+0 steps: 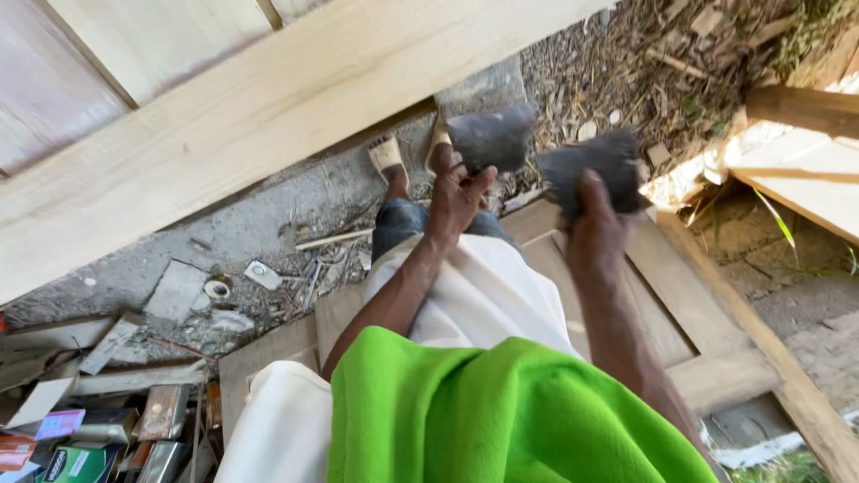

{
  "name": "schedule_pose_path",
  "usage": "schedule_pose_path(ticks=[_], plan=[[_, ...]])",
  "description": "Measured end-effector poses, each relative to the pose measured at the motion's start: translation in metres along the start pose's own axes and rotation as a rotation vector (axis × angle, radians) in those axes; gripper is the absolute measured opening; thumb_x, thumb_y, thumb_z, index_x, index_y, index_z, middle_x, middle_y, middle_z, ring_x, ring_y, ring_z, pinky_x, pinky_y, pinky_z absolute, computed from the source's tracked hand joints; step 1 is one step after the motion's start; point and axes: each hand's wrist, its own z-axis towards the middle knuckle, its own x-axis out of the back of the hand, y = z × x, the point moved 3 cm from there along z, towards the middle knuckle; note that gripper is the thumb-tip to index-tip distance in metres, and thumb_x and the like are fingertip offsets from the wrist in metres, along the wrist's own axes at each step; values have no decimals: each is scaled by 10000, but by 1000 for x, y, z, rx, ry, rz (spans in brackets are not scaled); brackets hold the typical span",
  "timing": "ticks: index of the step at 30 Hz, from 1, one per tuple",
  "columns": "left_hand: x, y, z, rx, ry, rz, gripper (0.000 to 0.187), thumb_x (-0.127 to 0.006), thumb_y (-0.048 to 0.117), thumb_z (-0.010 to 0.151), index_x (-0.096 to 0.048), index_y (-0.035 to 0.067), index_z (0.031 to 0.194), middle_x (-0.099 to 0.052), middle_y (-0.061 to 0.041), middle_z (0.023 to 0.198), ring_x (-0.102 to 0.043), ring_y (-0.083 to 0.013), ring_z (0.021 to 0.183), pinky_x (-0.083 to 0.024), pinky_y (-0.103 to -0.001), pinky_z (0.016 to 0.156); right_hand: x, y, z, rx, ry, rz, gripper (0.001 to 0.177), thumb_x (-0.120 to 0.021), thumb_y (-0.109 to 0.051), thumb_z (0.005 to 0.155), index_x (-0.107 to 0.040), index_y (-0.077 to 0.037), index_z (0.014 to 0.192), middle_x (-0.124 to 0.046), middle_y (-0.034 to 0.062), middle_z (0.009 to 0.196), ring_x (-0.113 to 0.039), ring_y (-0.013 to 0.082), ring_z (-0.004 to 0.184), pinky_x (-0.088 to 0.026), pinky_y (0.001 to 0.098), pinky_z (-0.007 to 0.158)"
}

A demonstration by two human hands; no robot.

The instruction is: The person sands the surface and edges of a wooden door using small pieces of sandpaper held in both hands, moving them across the wood panels and framing.

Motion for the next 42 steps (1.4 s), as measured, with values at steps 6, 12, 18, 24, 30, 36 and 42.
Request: schedule_pose_path(ticks=[6, 12, 18, 24, 30, 36, 42], plan=[[-7, 46, -1, -51, -118, -492, 218, -709, 126, 975, -689, -59, 1089, -778, -157, 902, -775, -230, 777, -666, -331, 635, -28, -7, 5, 7, -78, 195, 245, -691, -103, 1025, -569, 25, 1194, -683, 116, 897, -609, 145, 541, -479, 256, 410], [-13, 10, 10, 176, -119, -1092, 334, -397, 249, 1028, -662, 50, 993, -705, -45, 811, -669, -136, 652, -551, -292, 533, -77, 48, 5, -106, 8, -42, 211, -707, -90, 953, -601, 42, 1079, -685, 139, 799, -599, 173, 470, -443, 292, 339], [-18, -32, 35, 18, -11, -915, 197, -460, 181, 1072, -615, 92, 989, -620, -15, 808, -578, -103, 646, -470, -269, 532, -103, 41, 29, -28, -23, -202, 238, -698, -55, 868, -670, 28, 1089, -703, 91, 806, -621, 148, 496, -470, 289, 348], [-21, -33, 32, -98, 24, -550, 62, -616, 33, 989, -569, 72, 978, -608, -16, 838, -563, -101, 672, -443, -270, 518, -111, 35, 34, -133, 106, -289, 261, -748, -59, 846, -655, 57, 1062, -705, 125, 798, -636, 205, 487, -450, 329, 312], [-2, -14, 39, -39, 105, -630, 109, -643, 107, 967, -544, 63, 957, -639, -37, 804, -658, -124, 700, -533, -294, 574, -129, 30, 42, -33, -22, -258, 371, -685, -52, 812, -670, 8, 1178, -753, 110, 890, -670, 179, 544, -489, 303, 360], [0, -29, 5, -97, 122, -358, 47, -618, 64, 951, -579, 40, 941, -628, -32, 808, -630, -128, 720, -527, -305, 579, -127, 34, 35, -48, 26, -239, 411, -719, -81, 824, -662, 26, 1217, -723, 117, 943, -657, 177, 627, -510, 321, 432], [6, -72, 55, 53, 58, -874, 224, -495, 203, 990, -637, 33, 960, -600, -65, 781, -612, -154, 675, -535, -299, 614, -125, 58, 35, -109, 33, -319, 394, -737, -128, 879, -680, 98, 1196, -722, 107, 955, -679, 201, 778, -564, 348, 594]])
